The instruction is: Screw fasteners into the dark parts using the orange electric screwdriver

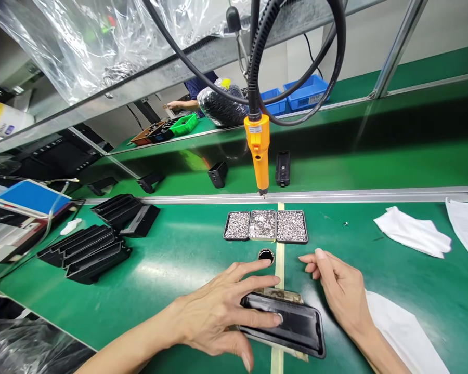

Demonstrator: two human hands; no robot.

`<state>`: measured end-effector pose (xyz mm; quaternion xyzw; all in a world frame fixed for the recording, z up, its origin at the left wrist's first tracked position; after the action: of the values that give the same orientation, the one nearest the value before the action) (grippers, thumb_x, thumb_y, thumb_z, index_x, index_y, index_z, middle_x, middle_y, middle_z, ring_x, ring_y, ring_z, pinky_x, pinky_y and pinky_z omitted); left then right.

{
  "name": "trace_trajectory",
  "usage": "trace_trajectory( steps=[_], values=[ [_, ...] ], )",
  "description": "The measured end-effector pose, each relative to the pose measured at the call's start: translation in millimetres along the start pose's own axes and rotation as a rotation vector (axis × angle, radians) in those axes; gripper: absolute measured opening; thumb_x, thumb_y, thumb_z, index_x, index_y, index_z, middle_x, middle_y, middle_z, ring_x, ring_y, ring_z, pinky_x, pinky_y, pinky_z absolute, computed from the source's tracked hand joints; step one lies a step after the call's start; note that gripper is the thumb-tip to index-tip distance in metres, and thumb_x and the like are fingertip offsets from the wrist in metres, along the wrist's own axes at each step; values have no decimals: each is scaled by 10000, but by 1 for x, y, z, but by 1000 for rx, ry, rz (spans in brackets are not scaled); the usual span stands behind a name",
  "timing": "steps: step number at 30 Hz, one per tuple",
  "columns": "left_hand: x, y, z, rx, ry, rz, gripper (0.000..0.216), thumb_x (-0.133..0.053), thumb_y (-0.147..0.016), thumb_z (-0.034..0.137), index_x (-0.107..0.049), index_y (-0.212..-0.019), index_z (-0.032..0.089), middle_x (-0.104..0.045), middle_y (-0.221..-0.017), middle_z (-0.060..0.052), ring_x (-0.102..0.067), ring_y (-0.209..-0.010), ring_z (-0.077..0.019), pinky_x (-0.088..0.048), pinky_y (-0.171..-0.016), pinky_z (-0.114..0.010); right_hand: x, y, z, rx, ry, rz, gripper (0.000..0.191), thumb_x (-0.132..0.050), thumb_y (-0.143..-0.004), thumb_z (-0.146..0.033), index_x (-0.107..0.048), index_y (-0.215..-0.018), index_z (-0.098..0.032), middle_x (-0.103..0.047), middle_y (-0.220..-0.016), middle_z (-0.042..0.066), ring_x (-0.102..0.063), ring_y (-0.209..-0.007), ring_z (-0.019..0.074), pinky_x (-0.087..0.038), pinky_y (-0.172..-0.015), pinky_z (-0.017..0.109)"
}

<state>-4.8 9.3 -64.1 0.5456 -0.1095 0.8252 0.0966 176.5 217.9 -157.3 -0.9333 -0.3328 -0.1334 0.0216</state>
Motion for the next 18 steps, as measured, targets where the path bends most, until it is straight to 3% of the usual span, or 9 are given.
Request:
trace_trajectory(
  steps=[3,7,10,13,18],
  values=[
    [-2,1,-2,-6,89,46,610,-658,-901,749,-687,-1363,352,-516,-1600,-92,-346,-1548,-413,-522,-1084,-591,-1,-1,-1,-8,2,-2,591,-536,-971,-745,-823,-947,-229,-706,-827,47,-598,-718,167,-502,-699,296],
    [-2,7,-9,-4,321,287,534,-562,-1001,677,-718,-1321,280,-640,-1449,-110,-439,-1489,-332,-451,-1177,-553,-2,-2,1,-20,16,2,608,-527,-960,-764,-827,-947,-236,-710,-837,48,-598,-715,167,-515,-705,292],
    [2,14,-28,234,371,494,371,-518,-1086,511,-767,-1218,271,-724,-1268,-89,-545,-1366,-285,-474,-1143,-510,1,-2,6,-30,37,1,615,-538,-934,-785,-835,-954,-247,-719,-847,49,-616,-718,178,-526,-678,295],
    [7,21,-59,542,242,635,245,-583,-1069,370,-787,-1121,244,-755,-1126,-77,-629,-1165,-258,-515,-1048,-457,6,-4,19,-37,66,15,618,-573,-878,-818,-843,-947,-266,-726,-860,47,-630,-714,189,-530,-640,297],
    [8,20,-110,704,72,623,142,-666,-994,210,-806,-1017,219,-734,-1033,-71,-590,-1044,-267,-491,-971,-434,9,-12,48,-123,105,10,628,-541,-847,-865,-837,-1017,-337,-736,-962,22,-647,-823,221,-551,-710,324]
  ],
)
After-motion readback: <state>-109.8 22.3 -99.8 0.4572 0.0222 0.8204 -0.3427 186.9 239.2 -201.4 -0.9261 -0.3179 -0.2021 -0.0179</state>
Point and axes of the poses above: each hand's wrist, its own y-axis away from the middle knuckle, its own x-axis out of the back of the hand, z = x × y, the point moved 1 cm from there along -y, towards the middle knuckle
